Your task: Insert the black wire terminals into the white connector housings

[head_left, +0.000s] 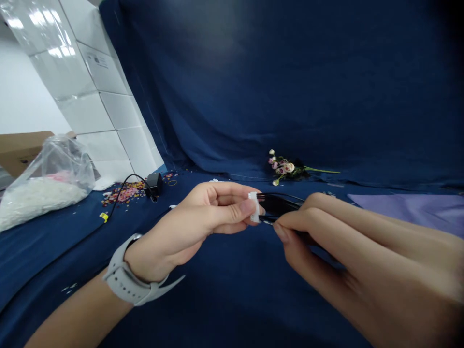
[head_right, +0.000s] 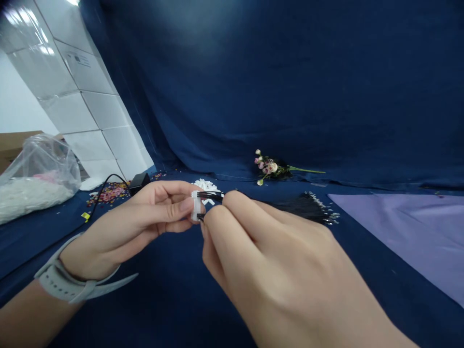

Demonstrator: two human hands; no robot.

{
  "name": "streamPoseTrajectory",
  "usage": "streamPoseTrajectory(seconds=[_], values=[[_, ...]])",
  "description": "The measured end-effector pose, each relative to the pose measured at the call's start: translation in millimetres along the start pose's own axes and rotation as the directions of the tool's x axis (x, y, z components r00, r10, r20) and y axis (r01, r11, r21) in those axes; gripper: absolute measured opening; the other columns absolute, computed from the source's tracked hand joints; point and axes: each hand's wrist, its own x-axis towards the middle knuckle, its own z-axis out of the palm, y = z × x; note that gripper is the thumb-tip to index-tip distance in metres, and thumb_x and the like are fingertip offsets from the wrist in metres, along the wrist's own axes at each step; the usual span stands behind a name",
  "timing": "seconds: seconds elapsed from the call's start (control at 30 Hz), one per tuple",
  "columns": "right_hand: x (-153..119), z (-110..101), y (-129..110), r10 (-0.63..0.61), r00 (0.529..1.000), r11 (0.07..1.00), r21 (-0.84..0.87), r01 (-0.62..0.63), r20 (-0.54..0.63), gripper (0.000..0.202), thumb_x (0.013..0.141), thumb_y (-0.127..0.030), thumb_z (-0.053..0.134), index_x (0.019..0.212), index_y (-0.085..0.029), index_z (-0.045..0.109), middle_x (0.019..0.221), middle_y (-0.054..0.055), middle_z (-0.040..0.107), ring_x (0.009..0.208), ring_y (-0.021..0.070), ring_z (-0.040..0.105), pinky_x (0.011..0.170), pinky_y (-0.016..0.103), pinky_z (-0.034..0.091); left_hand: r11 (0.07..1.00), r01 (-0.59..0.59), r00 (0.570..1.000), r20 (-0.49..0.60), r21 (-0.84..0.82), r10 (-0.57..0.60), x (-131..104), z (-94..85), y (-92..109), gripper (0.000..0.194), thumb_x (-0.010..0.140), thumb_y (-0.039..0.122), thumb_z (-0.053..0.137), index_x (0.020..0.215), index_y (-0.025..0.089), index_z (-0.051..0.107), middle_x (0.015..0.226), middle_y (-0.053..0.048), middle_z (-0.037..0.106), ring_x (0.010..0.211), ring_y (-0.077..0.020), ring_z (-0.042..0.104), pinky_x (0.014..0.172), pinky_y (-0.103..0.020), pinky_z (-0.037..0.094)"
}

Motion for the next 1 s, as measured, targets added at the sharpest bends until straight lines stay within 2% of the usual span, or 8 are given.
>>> streamPoseTrajectory(seconds=[0.33,0.53,0.77,1.0], values=[[1,4,1,-0.039,0.999,0.998,-0.057,0.041,0.035,0.01,0.09,-0.016,0.047,0.082,-0.019,0.053,0.073,-0.003,0.054,0.051,0.008,0.043,0.047,0.028,0.025,0.999,-0.041,0.999,-0.027,0.008,0.041,0,1.5,-2,0.021,0.071,0.026,0.079,0.089,0.018,0.072,0.081,0.0,0.068,0.076,-0.0079,0.063,0.072,-0.017,0.05],[3,7,0,-0.052,0.998,0.996,-0.07,0.055,0.044,0.009,0.089,-0.015,0.048,0.084,-0.018,0.055,0.073,-0.001,0.054,0.057,0.0116,0.051,0.047,0.029,0.029,0.997,-0.074,0.994,-0.073,0.022,0.075,1,5.8,-2,0.022,0.066,0.025,0.083,0.084,0.017,0.072,0.077,0.0,0.067,0.074,-0.0081,0.061,0.069,-0.017,0.048],[1,8,4,-0.066,0.996,0.997,-0.041,0.069,0.059,0.014,0.084,-0.008,0.048,0.087,-0.018,0.057,0.081,0.0,0.059,0.064,0.0114,0.056,0.049,0.026,0.033,0.997,-0.081,0.993,-0.086,0.0,0.08,2,7.3,-2,0.026,0.063,0.027,0.084,0.083,0.016,0.072,0.073,0.0,0.067,0.072,-0.0084,0.061,0.069,-0.018,0.049],[6,15,0,-0.002,1.0,0.998,-0.063,0.002,0.011,0.021,0.09,-0.024,0.044,0.076,-0.019,0.059,0.064,0.002,0.055,0.057,0.0129,0.052,0.049,0.024,0.035,0.997,-0.082,0.991,-0.106,0.012,0.082,3,9.9,-2,0.027,0.063,0.026,0.084,0.083,0.014,0.071,0.074,0.0,0.067,0.071,-0.0081,0.061,0.067,-0.018,0.048]])
